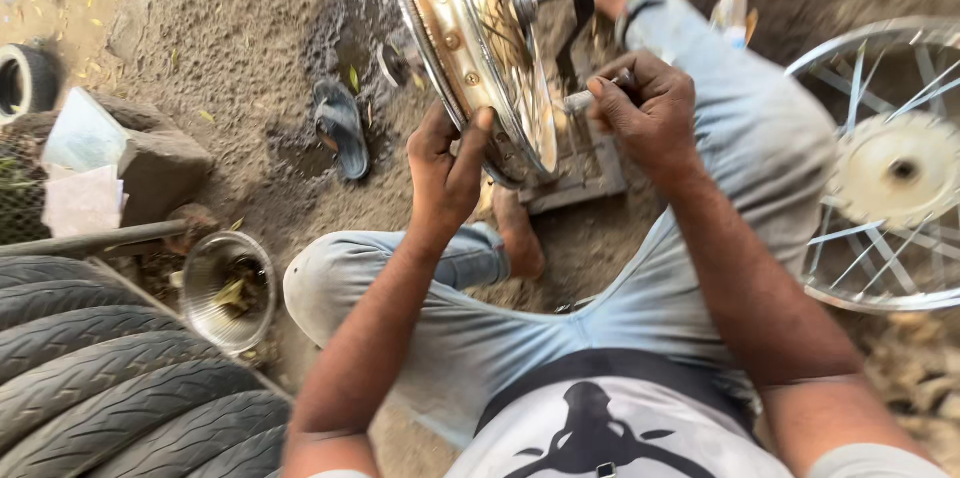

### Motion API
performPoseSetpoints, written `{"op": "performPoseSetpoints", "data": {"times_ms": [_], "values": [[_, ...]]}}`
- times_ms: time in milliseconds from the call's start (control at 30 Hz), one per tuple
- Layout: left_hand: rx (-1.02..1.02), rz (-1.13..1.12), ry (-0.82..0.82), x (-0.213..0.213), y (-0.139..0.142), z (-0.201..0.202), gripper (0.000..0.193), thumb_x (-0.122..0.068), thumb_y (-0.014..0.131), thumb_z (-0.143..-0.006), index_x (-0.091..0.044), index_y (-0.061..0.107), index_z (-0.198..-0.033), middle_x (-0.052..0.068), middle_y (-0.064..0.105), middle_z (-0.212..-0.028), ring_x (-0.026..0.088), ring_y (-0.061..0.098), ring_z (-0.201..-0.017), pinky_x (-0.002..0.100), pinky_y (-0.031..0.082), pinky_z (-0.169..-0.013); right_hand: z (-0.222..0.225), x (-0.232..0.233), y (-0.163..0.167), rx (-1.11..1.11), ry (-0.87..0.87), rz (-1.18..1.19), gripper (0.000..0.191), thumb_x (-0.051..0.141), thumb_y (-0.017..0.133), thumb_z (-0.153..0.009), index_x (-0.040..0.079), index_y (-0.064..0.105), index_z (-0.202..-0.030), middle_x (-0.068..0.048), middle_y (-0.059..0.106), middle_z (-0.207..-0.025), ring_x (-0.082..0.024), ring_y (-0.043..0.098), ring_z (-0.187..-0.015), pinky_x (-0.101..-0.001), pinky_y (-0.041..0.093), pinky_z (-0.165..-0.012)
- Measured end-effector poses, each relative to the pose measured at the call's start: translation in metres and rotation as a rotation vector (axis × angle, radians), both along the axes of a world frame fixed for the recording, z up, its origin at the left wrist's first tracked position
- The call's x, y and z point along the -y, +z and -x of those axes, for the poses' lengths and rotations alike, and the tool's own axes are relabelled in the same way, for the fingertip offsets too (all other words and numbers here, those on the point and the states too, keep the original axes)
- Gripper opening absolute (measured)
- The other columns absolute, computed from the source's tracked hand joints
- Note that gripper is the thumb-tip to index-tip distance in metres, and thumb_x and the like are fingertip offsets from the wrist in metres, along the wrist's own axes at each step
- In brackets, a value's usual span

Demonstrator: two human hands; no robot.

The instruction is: The person sits on the ground and uses a metal rim truing stand to adjust a motorcycle wheel rim. They rotate the rim, tighten the stand's clamps, and use a small tool to tap and adjust the rim's alignment.

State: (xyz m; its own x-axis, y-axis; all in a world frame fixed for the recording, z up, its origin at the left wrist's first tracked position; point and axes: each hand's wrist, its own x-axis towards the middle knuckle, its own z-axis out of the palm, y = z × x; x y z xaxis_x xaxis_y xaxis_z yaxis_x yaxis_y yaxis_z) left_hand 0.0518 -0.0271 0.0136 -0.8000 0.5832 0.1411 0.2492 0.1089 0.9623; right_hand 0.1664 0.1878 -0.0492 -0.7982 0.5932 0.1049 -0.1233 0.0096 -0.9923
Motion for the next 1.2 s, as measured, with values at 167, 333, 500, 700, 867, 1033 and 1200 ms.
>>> {"op": "performPoseSetpoints", "data": {"times_ms": [167,333,500,700,867,1033,1200], "values": [[-0.178,0.124,0.061,-0.011,0.027,0.017,0.028,-0.026,0.068,-0.099,0.002,0.068,-0.101,0.013,0.066,-0.081,0.018,0.062,-0.072,0.035,0.050,-0.063,0.041,0.019,0.060,-0.216,0.063,-0.155,0.008,-0.001,0.064,-0.104,0.002,0.061,-0.111,-0.003,0.068,-0.085,-0.008,0.064,-0.072,-0.0245,0.053,-0.065],[-0.263,-0.032,0.091,-0.016,0.029,0.018,0.031,-0.028,0.060,-0.101,0.001,0.069,-0.108,0.021,0.069,-0.097,0.034,0.065,-0.093,0.043,0.051,-0.086,0.047,0.024,0.062,-0.171,0.078,-0.339,0.014,-0.003,0.062,-0.100,0.004,0.063,-0.112,-0.004,0.066,-0.097,-0.008,0.062,-0.081,-0.0243,0.051,-0.068],[-0.321,-0.033,0.126,-0.014,0.015,0.015,0.030,-0.027,0.059,-0.101,0.001,0.067,-0.110,0.023,0.068,-0.107,0.042,0.062,-0.102,0.048,0.049,-0.093,0.052,0.025,0.039,-0.078,0.180,-0.205,0.023,-0.005,0.061,-0.095,0.007,0.058,-0.114,0.000,0.059,-0.094,-0.005,0.057,-0.082,-0.0223,0.049,-0.068],[-0.318,0.029,0.198,-0.009,0.017,0.021,0.034,-0.028,0.065,-0.095,0.005,0.062,-0.104,0.027,0.063,-0.101,0.046,0.059,-0.098,0.051,0.047,-0.088,0.059,0.021,0.059,-0.122,0.299,-0.171,0.025,-0.006,0.062,-0.092,0.007,0.052,-0.112,0.000,0.058,-0.107,-0.005,0.059,-0.085,-0.0223,0.050,-0.071],[-0.395,-0.025,0.134,-0.006,0.016,0.022,0.028,-0.026,0.060,-0.101,0.001,0.062,-0.105,0.023,0.064,-0.104,0.045,0.059,-0.105,0.052,0.047,-0.094,0.056,0.019,0.061,-0.106,0.316,-0.295,0.022,-0.007,0.060,-0.095,0.006,0.052,-0.111,-0.002,0.060,-0.104,-0.006,0.058,-0.083,-0.0232,0.051,-0.072],[-0.333,-0.070,0.130,-0.004,0.016,0.022,0.026,-0.027,0.058,-0.103,-0.002,0.063,-0.108,0.021,0.064,-0.103,0.041,0.060,-0.103,0.050,0.049,-0.091,0.083,0.012,0.060,-0.178,0.322,-0.142,0.018,-0.005,0.059,-0.101,0.006,0.053,-0.113,-0.001,0.061,-0.095,-0.008,0.059,-0.080,-0.0232,0.050,-0.069],[-0.237,-0.111,0.098,-0.006,0.018,0.022,0.026,-0.028,0.059,-0.103,-0.002,0.062,-0.107,0.019,0.064,-0.097,0.037,0.063,-0.097,0.046,0.051,-0.087,0.122,0.018,0.069,-0.316,0.403,-0.079,0.010,0.001,0.058,-0.107,0.003,0.057,-0.116,-0.002,0.065,-0.096,-0.007,0.060,-0.085,-0.0230,0.048,-0.086]]}}
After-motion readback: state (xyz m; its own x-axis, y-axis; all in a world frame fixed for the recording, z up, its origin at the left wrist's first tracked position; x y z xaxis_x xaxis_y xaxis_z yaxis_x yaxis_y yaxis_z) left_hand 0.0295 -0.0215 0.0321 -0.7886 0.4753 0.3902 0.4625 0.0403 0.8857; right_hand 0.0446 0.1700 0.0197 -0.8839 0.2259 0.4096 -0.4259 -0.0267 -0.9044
